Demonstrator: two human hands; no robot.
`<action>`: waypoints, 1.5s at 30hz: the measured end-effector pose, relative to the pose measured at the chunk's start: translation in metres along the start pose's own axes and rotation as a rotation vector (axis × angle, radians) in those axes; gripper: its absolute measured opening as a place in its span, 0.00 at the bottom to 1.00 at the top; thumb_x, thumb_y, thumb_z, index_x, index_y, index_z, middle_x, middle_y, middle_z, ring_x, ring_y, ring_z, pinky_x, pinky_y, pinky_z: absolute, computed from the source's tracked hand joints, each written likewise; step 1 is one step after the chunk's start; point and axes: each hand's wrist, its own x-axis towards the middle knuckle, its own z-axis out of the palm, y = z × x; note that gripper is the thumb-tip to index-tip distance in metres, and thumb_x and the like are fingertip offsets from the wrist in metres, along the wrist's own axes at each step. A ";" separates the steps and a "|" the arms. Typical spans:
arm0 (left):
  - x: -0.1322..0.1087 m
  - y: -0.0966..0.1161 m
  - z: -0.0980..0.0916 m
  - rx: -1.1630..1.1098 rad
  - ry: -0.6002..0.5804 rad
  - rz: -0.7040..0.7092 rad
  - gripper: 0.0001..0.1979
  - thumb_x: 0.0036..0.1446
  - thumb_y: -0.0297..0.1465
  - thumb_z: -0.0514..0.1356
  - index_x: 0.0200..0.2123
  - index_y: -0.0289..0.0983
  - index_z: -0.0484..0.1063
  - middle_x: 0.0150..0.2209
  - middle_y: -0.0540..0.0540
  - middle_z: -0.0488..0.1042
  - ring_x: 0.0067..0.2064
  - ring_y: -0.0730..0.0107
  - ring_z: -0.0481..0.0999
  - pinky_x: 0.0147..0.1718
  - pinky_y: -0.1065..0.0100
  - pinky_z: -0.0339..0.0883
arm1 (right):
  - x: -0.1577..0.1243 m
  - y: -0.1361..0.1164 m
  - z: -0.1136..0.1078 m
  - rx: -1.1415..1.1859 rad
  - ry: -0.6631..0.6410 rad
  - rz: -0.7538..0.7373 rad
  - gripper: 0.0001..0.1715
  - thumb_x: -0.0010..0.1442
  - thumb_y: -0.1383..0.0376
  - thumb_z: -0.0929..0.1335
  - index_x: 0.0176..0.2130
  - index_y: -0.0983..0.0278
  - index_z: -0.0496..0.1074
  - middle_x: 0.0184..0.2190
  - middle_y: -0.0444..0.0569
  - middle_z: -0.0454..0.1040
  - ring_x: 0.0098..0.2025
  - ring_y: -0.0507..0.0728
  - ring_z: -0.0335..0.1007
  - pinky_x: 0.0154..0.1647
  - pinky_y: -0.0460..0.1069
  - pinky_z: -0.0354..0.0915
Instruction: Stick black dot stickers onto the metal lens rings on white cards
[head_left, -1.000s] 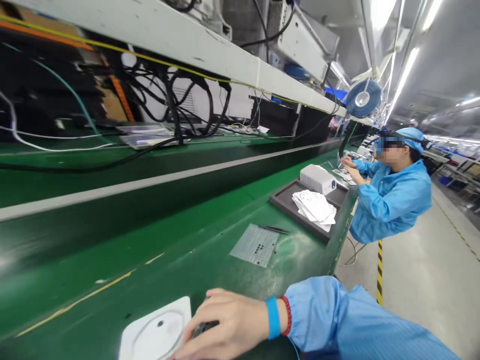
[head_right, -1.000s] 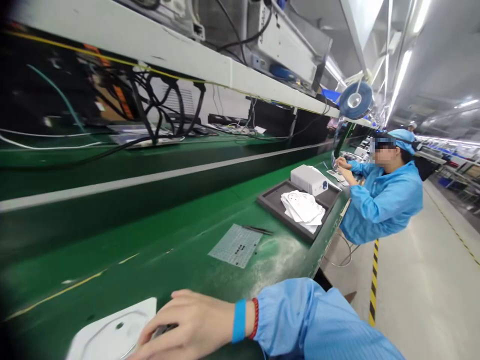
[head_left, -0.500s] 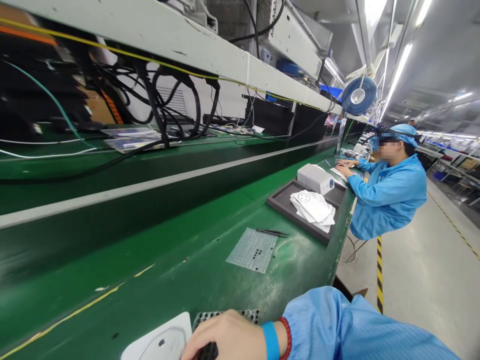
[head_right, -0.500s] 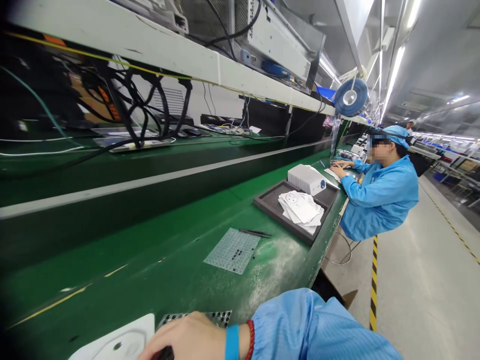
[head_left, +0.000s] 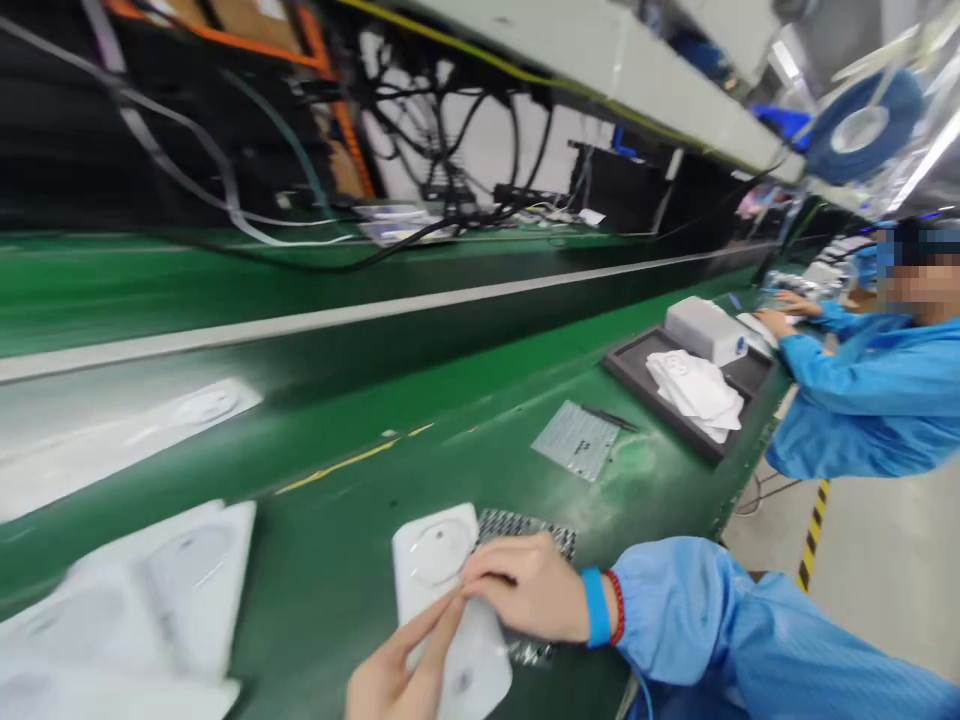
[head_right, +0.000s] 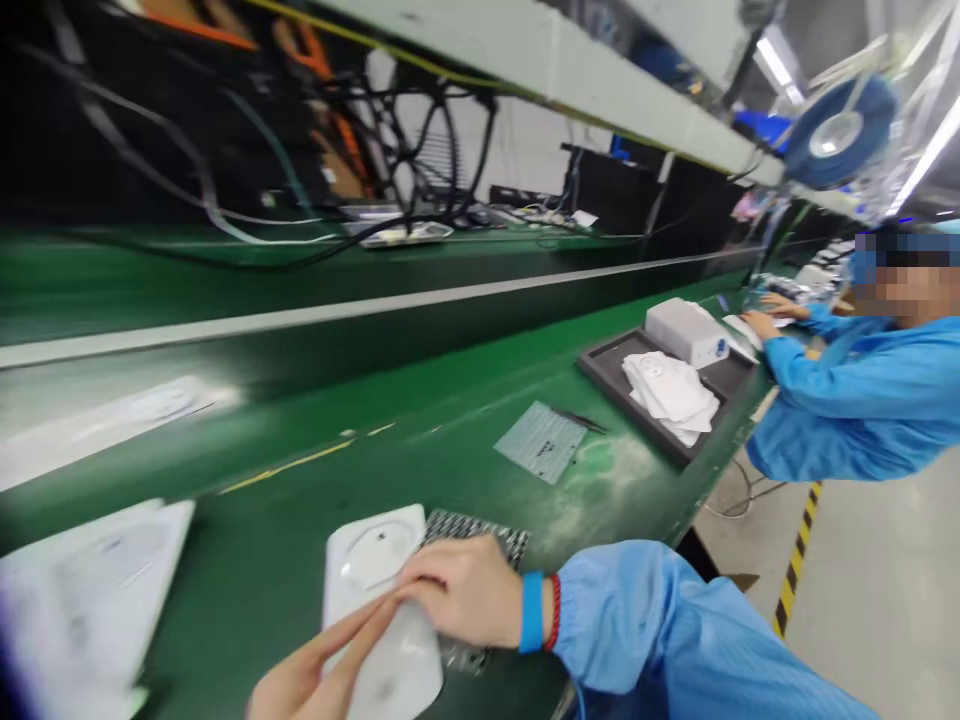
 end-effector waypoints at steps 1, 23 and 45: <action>-0.003 0.005 0.001 -0.054 -0.013 -0.028 0.17 0.36 0.43 0.66 0.27 0.37 0.83 0.34 0.41 0.84 0.44 0.40 0.80 0.46 0.52 0.72 | 0.000 -0.002 -0.002 0.014 0.020 -0.016 0.10 0.65 0.69 0.66 0.32 0.65 0.75 0.33 0.47 0.81 0.37 0.50 0.79 0.43 0.42 0.72; -0.021 0.028 0.006 -0.252 -0.018 -0.069 0.13 0.47 0.38 0.64 0.29 0.35 0.84 0.33 0.43 0.83 0.40 0.51 0.79 0.41 0.60 0.69 | 0.002 -0.001 -0.021 0.180 -0.084 -0.099 0.05 0.66 0.69 0.65 0.37 0.65 0.71 0.36 0.50 0.78 0.40 0.53 0.75 0.44 0.48 0.72; -0.021 0.041 -0.041 -0.071 0.565 0.198 0.26 0.55 0.39 0.62 0.56 0.38 0.70 0.52 0.39 0.76 0.59 0.52 0.70 0.56 0.57 0.63 | 0.014 0.010 -0.049 0.044 -0.332 0.013 0.10 0.65 0.74 0.60 0.32 0.62 0.63 0.40 0.51 0.71 0.42 0.55 0.70 0.43 0.50 0.67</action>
